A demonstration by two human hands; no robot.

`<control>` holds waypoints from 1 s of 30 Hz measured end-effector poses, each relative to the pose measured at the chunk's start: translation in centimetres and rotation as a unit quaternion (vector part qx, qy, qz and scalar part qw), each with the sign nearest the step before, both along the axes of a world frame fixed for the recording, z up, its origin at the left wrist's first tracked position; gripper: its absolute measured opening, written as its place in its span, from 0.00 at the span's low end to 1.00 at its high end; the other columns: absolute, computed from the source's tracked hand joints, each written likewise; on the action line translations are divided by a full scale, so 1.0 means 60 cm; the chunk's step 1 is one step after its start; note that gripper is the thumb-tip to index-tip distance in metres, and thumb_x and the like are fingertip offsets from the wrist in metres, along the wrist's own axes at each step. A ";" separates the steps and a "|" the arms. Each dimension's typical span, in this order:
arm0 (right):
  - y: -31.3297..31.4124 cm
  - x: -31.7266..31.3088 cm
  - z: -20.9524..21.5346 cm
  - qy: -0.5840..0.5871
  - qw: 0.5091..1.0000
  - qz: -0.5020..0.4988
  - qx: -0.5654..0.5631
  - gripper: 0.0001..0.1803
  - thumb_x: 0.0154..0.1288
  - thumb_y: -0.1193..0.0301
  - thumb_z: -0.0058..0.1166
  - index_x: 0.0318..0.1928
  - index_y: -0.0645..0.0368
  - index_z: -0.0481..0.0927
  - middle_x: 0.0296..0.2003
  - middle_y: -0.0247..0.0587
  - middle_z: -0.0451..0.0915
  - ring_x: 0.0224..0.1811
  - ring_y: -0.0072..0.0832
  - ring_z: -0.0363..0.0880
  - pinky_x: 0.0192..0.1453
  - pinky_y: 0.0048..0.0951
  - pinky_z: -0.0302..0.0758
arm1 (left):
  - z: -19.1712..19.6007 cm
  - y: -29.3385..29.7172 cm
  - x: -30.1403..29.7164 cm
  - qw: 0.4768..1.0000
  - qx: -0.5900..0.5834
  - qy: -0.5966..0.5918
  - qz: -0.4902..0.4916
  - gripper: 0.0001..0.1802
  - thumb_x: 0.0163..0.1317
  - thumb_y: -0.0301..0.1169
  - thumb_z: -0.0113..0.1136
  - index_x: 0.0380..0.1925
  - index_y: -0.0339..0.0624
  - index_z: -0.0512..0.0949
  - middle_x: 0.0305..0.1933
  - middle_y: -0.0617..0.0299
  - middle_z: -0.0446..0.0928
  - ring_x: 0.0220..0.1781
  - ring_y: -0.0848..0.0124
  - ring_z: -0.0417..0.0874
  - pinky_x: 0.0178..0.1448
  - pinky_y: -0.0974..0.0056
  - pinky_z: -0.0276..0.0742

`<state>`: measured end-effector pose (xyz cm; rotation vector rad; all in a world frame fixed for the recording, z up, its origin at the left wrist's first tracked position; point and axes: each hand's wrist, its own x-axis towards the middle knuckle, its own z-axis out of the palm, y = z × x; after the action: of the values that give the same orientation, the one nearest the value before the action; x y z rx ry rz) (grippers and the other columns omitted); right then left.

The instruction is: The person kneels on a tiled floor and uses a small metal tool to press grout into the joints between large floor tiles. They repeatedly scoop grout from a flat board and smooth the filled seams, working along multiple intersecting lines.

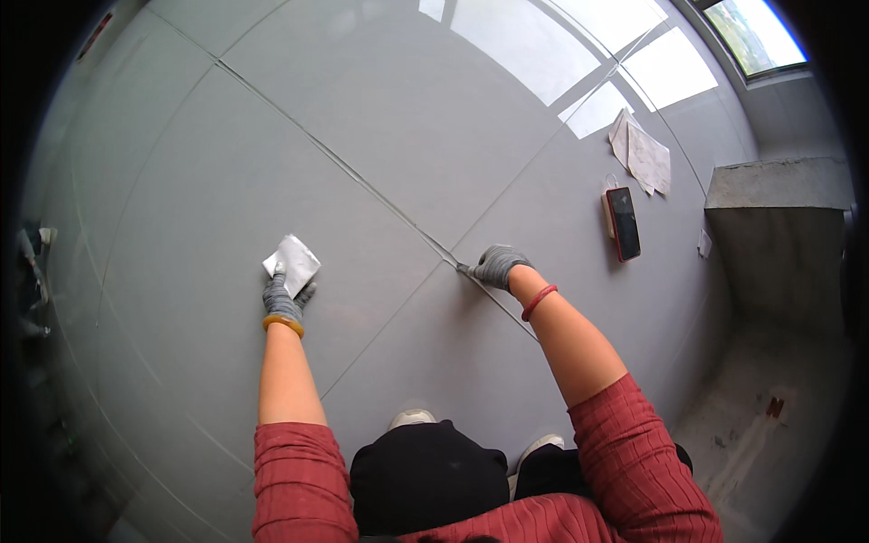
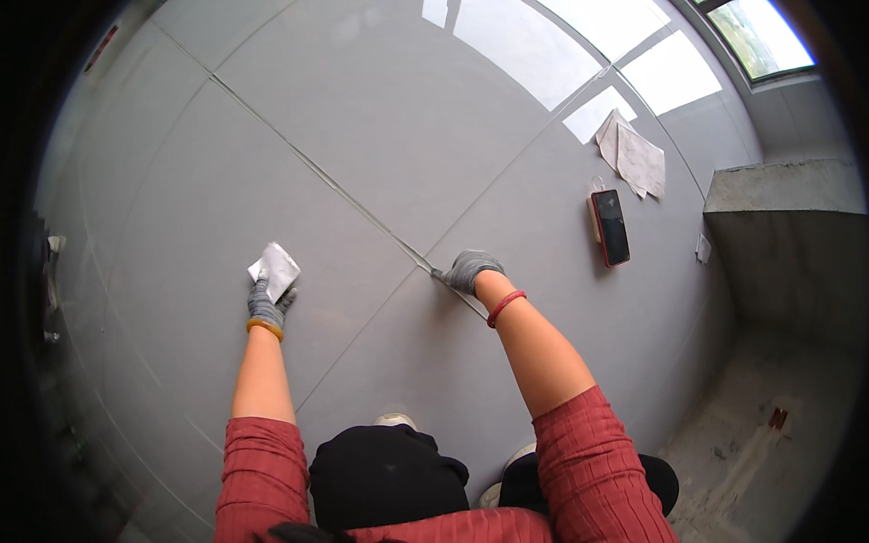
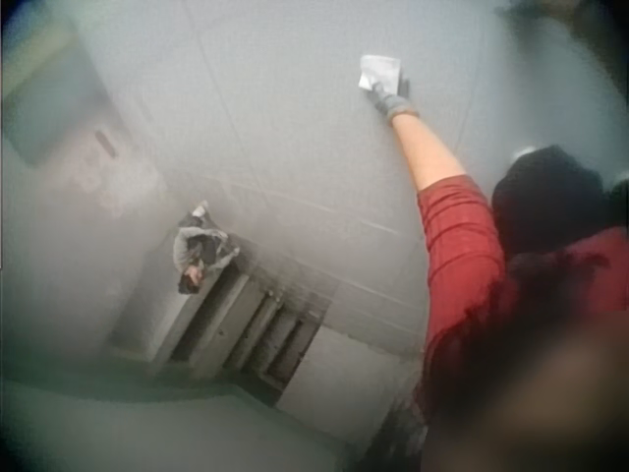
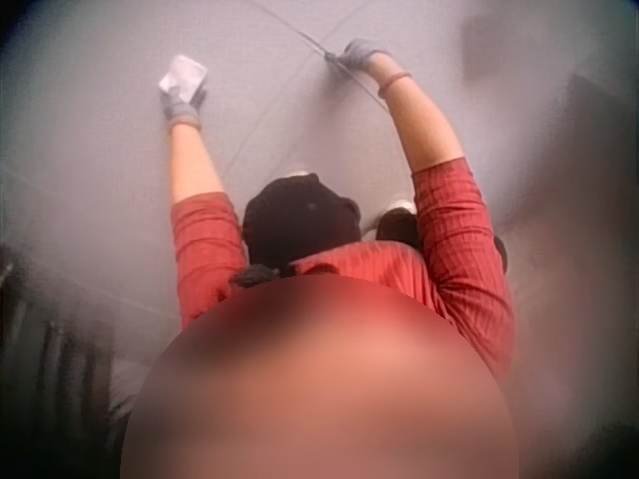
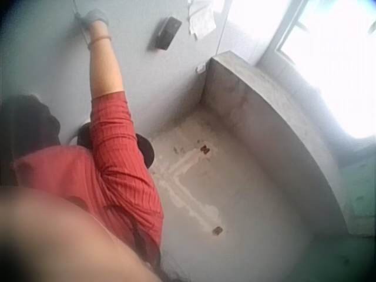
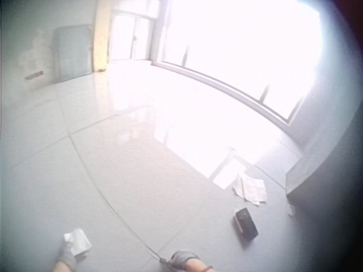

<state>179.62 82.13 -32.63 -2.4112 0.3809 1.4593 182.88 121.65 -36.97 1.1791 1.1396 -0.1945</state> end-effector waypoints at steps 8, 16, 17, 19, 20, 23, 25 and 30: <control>-0.025 -0.053 0.029 0.041 0.999 0.009 -0.029 0.29 0.62 0.45 0.48 0.40 0.62 0.83 0.37 0.50 0.82 0.40 0.44 0.81 0.47 0.42 0.77 | 0.011 -0.008 -0.008 1.000 0.008 -0.022 -0.015 0.28 0.61 0.48 0.59 0.56 0.47 0.66 0.48 0.55 0.74 0.40 0.58 0.81 0.32 0.60 0.86; -0.102 -0.192 0.033 0.065 0.995 -0.065 -0.041 0.26 0.63 0.49 0.49 0.43 0.61 0.83 0.40 0.51 0.82 0.42 0.44 0.82 0.47 0.41 0.78 | -0.014 0.008 -0.008 0.999 0.013 -0.038 -0.029 0.30 0.59 0.49 0.61 0.57 0.50 0.67 0.53 0.58 0.74 0.47 0.61 0.79 0.36 0.61 0.86; -0.116 -0.214 0.034 0.065 0.995 -0.063 -0.043 0.26 0.63 0.49 0.49 0.43 0.61 0.83 0.40 0.51 0.82 0.42 0.44 0.82 0.47 0.42 0.78 | -0.015 0.010 -0.010 0.998 0.006 -0.049 -0.041 0.30 0.59 0.50 0.61 0.57 0.50 0.67 0.53 0.59 0.74 0.46 0.61 0.80 0.36 0.61 0.86; -0.144 -0.261 0.034 0.071 0.994 -0.071 -0.045 0.27 0.63 0.49 0.48 0.43 0.61 0.83 0.40 0.50 0.82 0.42 0.44 0.82 0.47 0.42 0.78 | -0.014 0.014 -0.009 0.999 0.004 -0.038 -0.023 0.30 0.59 0.51 0.61 0.57 0.49 0.67 0.54 0.60 0.74 0.48 0.61 0.79 0.38 0.60 0.86; -0.158 -0.287 0.032 0.071 0.993 -0.080 -0.047 0.27 0.63 0.49 0.48 0.43 0.61 0.83 0.40 0.50 0.83 0.42 0.44 0.82 0.47 0.42 0.78 | -0.015 0.017 -0.007 0.999 -0.008 -0.040 -0.024 0.30 0.60 0.51 0.61 0.57 0.49 0.67 0.54 0.60 0.73 0.48 0.60 0.79 0.39 0.59 0.86; -0.211 -0.369 0.020 0.074 0.990 -0.105 -0.054 0.28 0.63 0.48 0.47 0.43 0.61 0.83 0.40 0.49 0.83 0.43 0.44 0.82 0.46 0.42 0.79 | -0.019 0.026 0.000 0.996 0.036 -0.050 -0.058 0.29 0.62 0.51 0.58 0.57 0.49 0.67 0.55 0.60 0.73 0.51 0.60 0.77 0.44 0.57 0.86; -0.247 -0.425 -0.002 0.073 0.989 -0.111 -0.057 0.29 0.63 0.47 0.46 0.42 0.62 0.83 0.40 0.49 0.83 0.43 0.44 0.82 0.46 0.43 0.79 | -0.021 0.028 0.003 0.994 0.012 -0.080 -0.079 0.30 0.62 0.52 0.57 0.58 0.49 0.67 0.54 0.60 0.75 0.50 0.60 0.79 0.46 0.56 0.84; -0.326 -0.552 -0.060 0.056 0.992 -0.093 -0.059 0.30 0.64 0.46 0.43 0.41 0.63 0.83 0.37 0.51 0.83 0.41 0.44 0.82 0.45 0.44 0.79 | 0.044 -0.007 -0.025 0.976 0.041 -0.112 -0.183 0.31 0.61 0.53 0.58 0.58 0.50 0.67 0.54 0.61 0.75 0.50 0.63 0.80 0.47 0.56 0.82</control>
<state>146.47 62.58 -36.21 -2.3148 0.7163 1.5302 181.37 121.22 -34.33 1.4427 0.7327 -0.2895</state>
